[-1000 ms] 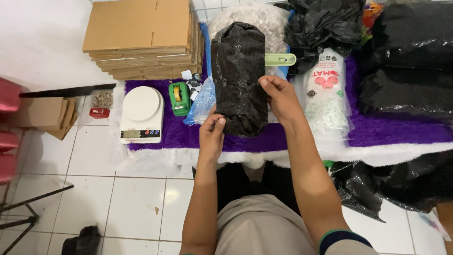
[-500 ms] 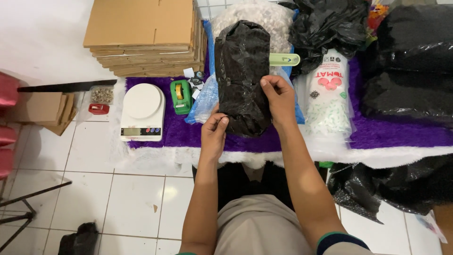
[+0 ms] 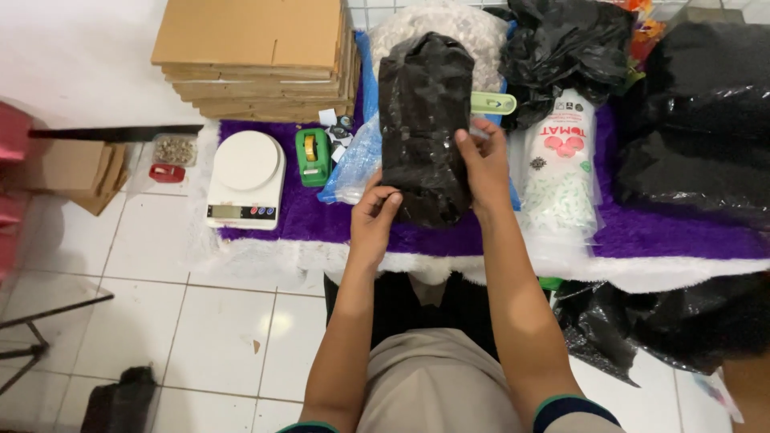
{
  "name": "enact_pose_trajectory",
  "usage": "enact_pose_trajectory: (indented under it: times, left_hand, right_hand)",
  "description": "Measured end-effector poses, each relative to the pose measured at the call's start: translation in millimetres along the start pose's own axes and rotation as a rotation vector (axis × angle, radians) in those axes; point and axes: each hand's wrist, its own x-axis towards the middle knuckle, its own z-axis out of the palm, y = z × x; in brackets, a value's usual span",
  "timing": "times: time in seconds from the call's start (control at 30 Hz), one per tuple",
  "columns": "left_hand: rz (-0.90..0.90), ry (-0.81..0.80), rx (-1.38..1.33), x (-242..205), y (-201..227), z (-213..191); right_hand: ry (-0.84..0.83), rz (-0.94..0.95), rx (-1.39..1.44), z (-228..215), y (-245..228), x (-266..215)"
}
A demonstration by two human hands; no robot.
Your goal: Wrapping items in black plastic and filling small bags with gravel using a scoop for shipping.
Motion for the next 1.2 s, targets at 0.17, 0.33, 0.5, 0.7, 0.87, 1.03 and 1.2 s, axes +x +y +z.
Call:
enact_pose_trajectory:
  times: [0.17,0.33,0.5,0.7,0.87,1.03,1.2]
  left_hand:
    - [0.114,0.027,0.275,-5.4,32.6,37.9]
    - [0.511,0.066,0.529,-8.9,37.4,60.0]
    - [0.564,-0.031,0.593,-0.4,19.9,50.5]
    - [0.417,-0.065,0.481,-4.4,44.2,56.3]
    - [0.404,-0.045,0.505,-4.4,41.5,56.5]
    - [0.413,-0.066,0.513,-2.1,41.5,55.2]
    - [0.630,0.009,0.590,5.5,22.0,49.1]
  right_hand:
    - [0.208,-0.458,-0.191,-34.1,-19.7,-33.7]
    - [0.057,-0.794,-0.619,-58.9,-39.3,-87.1]
    - [-0.083,-0.859,-0.782,-78.0,-25.6,-80.5]
    - [-0.013,-1.069,-0.801,-52.1,-42.1,-77.9]
    - [0.073,-1.276,-0.823,-55.1,-6.6,-85.4]
    - [0.058,-1.350,-0.886,-47.7,4.1,-85.0]
    - [0.023,-1.266,-1.020,-43.3,10.9,-89.4]
